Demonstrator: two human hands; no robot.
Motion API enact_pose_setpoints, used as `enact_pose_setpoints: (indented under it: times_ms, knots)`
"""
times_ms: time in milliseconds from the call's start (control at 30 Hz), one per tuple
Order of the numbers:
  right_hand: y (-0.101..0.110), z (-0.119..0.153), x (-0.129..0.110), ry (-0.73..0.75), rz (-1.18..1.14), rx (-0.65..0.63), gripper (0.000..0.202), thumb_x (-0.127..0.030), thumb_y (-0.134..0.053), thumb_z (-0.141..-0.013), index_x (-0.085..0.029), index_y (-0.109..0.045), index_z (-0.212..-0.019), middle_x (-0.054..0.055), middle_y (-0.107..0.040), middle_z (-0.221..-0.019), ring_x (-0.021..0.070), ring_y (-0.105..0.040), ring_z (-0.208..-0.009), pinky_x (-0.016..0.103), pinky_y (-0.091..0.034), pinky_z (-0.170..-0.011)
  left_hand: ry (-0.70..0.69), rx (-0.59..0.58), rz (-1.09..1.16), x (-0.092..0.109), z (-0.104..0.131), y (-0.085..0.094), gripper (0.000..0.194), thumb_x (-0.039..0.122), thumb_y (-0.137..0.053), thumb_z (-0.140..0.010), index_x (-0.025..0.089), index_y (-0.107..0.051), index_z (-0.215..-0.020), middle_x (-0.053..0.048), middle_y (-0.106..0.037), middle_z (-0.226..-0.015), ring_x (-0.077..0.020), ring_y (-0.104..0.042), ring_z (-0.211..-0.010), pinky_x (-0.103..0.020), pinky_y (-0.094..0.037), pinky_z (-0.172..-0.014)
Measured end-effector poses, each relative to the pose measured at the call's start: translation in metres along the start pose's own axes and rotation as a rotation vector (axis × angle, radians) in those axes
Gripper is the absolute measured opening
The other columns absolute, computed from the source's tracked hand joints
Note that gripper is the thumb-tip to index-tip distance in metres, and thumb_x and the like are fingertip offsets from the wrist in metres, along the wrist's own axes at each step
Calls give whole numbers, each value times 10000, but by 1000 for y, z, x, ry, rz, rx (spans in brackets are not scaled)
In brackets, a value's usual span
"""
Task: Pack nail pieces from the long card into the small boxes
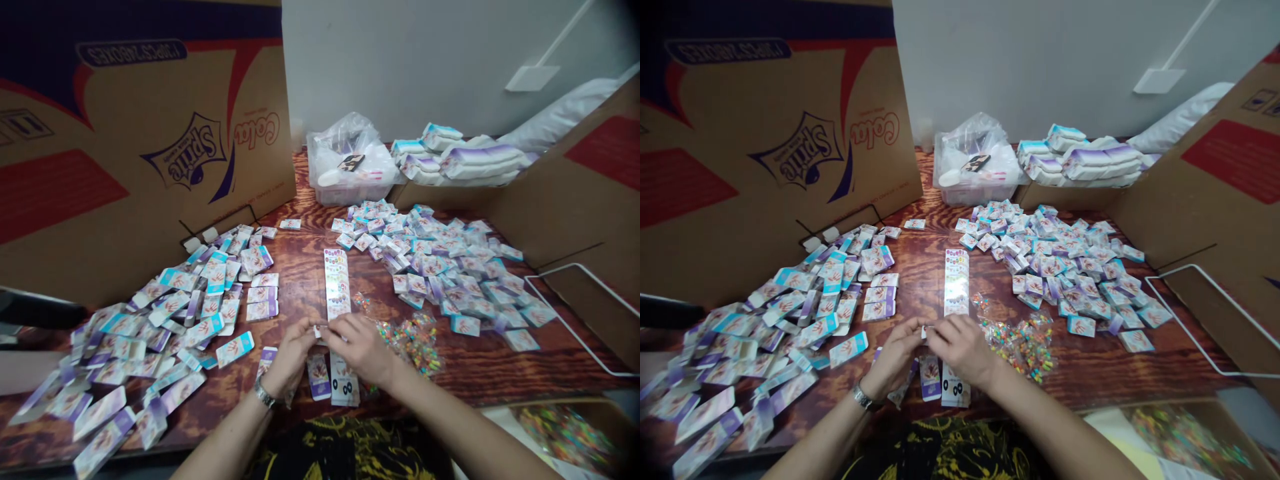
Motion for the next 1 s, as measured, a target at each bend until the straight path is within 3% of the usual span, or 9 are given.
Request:
enact_pose_setpoints:
  times_ms: [133, 233, 367, 433, 567, 667, 767, 900, 1000]
  knots:
    - [-9, 17, -11, 77, 117, -13, 253, -145, -446, -901, -135, -574, -1118, 107, -639, -1053, 228, -530, -962, 355, -437, -777, 118, -5, 244, -11, 0, -4, 191, 141, -666, -638, 140, -651, -828, -43, -649, -828, -153, -586, -777, -248, -439, -723]
    - [-11, 25, -2, 42, 6, -28, 197, -142, -452, -903, -163, -595, -1038, 77, -658, -945, 190, -549, -897, 313, -442, -752, 110, -77, 212, -14, 2, -9, 245, 146, -630, -678, 144, -650, -922, -65, -660, -929, -189, -589, -905, -296, -429, -837]
    - [-6, 30, 50, -307, -259, -103, 133, -193, -464, -909, -168, -592, -928, 45, -628, -836, 150, -559, -796, 256, -445, -701, 25, -114, -112, -11, 3, -6, 323, 244, -617, -772, 177, -597, -1087, -75, -640, -1083, -204, -557, -1056, -340, -377, -959]
    - [-3, 35, 84, -467, -223, -179, 160, -215, -438, -919, -161, -589, -916, 52, -614, -855, 155, -563, -789, 261, -439, -698, -27, -101, -226, -8, 2, -1, 321, 283, -615, -784, 188, -590, -1089, -80, -621, -1139, -208, -545, -1089, -354, -376, -974]
    - [-11, 40, 130, -397, -187, -401, 134, -193, -489, -881, -170, -620, -880, 41, -606, -826, 158, -562, -773, 255, -428, -697, -72, -75, -309, -9, 0, 7, 285, 327, -595, -795, 182, -598, -1040, -82, -640, -1108, -210, -584, -1037, -363, -414, -945]
    - [-24, 41, 143, -350, -186, -506, 51, -180, -590, -800, -183, -641, -808, 22, -596, -804, 139, -553, -696, 236, -425, -651, -97, -77, -414, -10, 1, 11, 268, 337, -568, -812, 173, -606, -1020, -84, -654, -1076, -219, -597, -1010, -357, -433, -919]
    - [-34, 42, 145, -351, -164, -559, 101, -183, -601, -781, -188, -635, -876, 37, -607, -888, 149, -566, -721, 246, -431, -667, -156, -27, -599, -6, 6, 20, 262, 340, -514, -847, 192, -598, -1046, -78, -645, -1099, -226, -592, -1018, -350, -439, -900]
    - [-37, 47, 147, -397, -161, -591, 212, -181, -567, -798, -196, -571, -1009, 52, -644, -955, 180, -602, -834, 248, -434, -703, -286, 95, -1039, -2, 21, 33, 276, 300, -453, -872, 199, -572, -1100, -91, -640, -1080, -244, -582, -992, -369, -434, -864]
    - [-38, 54, 150, -465, -144, -596, 196, -211, -568, -805, -187, -551, -999, 66, -663, -951, 192, -621, -835, 244, -427, -684, -392, 61, -1419, -12, 36, 26, 311, 278, -395, -894, 176, -553, -1142, -105, -637, -969, -251, -555, -905, -391, -424, -814]
Point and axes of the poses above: each hand's wrist, its own z-axis away from the middle knuckle, its own y-axis out of the back of the hand, x = y × z, the point moved 4 cm from there along -z, towards the middle knuckle
